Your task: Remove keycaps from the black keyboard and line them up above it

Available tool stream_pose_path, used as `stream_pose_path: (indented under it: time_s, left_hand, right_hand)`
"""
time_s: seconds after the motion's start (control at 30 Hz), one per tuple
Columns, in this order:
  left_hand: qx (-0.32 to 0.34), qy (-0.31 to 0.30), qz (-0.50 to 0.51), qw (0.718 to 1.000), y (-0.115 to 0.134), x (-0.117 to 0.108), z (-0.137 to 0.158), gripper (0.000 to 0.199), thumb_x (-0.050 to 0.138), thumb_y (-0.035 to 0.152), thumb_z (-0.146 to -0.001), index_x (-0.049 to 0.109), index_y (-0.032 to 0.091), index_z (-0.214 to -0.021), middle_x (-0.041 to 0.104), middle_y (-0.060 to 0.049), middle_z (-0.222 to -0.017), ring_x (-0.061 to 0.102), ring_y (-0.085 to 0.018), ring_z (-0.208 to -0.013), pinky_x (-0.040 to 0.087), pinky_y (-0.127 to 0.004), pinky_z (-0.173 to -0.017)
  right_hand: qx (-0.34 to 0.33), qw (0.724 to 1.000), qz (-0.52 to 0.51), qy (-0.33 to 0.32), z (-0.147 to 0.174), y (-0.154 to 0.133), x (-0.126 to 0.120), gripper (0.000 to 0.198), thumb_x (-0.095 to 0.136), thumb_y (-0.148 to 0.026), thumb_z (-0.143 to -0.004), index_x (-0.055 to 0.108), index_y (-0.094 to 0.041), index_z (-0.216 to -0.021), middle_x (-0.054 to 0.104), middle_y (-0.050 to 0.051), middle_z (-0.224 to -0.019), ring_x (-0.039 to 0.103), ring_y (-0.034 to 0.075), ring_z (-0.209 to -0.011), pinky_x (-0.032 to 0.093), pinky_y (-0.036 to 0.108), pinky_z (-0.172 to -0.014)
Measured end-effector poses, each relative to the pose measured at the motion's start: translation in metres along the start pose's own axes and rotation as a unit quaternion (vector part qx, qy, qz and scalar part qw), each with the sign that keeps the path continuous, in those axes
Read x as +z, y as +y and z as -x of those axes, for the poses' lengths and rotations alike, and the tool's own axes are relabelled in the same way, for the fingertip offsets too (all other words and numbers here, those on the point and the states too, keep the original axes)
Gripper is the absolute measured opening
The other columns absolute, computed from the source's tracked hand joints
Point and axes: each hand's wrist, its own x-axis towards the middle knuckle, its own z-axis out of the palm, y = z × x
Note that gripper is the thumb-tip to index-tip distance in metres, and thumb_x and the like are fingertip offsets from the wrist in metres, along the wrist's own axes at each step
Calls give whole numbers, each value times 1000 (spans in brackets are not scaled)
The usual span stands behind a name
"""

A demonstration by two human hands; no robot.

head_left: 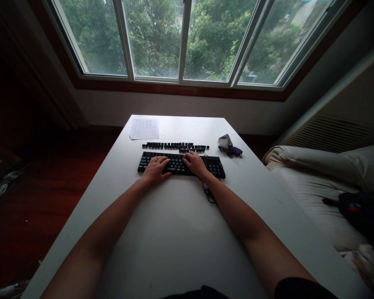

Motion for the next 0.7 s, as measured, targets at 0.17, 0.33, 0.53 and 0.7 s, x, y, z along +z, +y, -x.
stream_pose_path:
  time_s: [0.17, 0.33, 0.53, 0.7]
  left_hand:
    - [1, 3, -4, 1000, -1, 1, 0, 65, 68, 48, -83, 52, 24, -141, 51, -11, -143, 43, -33, -132, 31, -52, -115]
    - [-1, 0, -2, 1000, -1, 0, 0, 65, 68, 48, -83, 51, 25, -141, 51, -10, -143, 43, -33, -132, 31, -52, -115]
    - [-4, -1, -1, 1000, 1, -1, 1, 64, 67, 48, -84, 51, 25, -141, 50, -10, -144, 42, -33, -133, 31, -52, -115]
    - [-2, -1, 3, 1000, 0, -1, 1, 64, 67, 48, -84, 51, 24, -141, 51, -10, -144, 42, -33, -133, 30, -53, -115]
  right_hand:
    - [3, 1000, 3, 1, 0, 1, 1, 13, 57, -32, -95, 65, -23, -93, 61, 7, -99, 53, 23, -96, 42, 34, -85]
    - [-1, 1000, 2, 3, 0, 0, -1, 13, 57, -32, -95, 65, -23, -93, 61, 6, -100, 53, 22, -96, 42, 34, -84]
    - [-1, 1000, 2, 2, 1, -3, -3, 13, 56, -32, -95, 65, -22, -93, 61, 6, -99, 53, 22, -95, 42, 34, -84]
    - [6, 1000, 2, -2, 1, -2, -2, 12, 57, -31, -94, 65, -23, -93, 61, 7, -99, 53, 23, -96, 43, 34, -85]
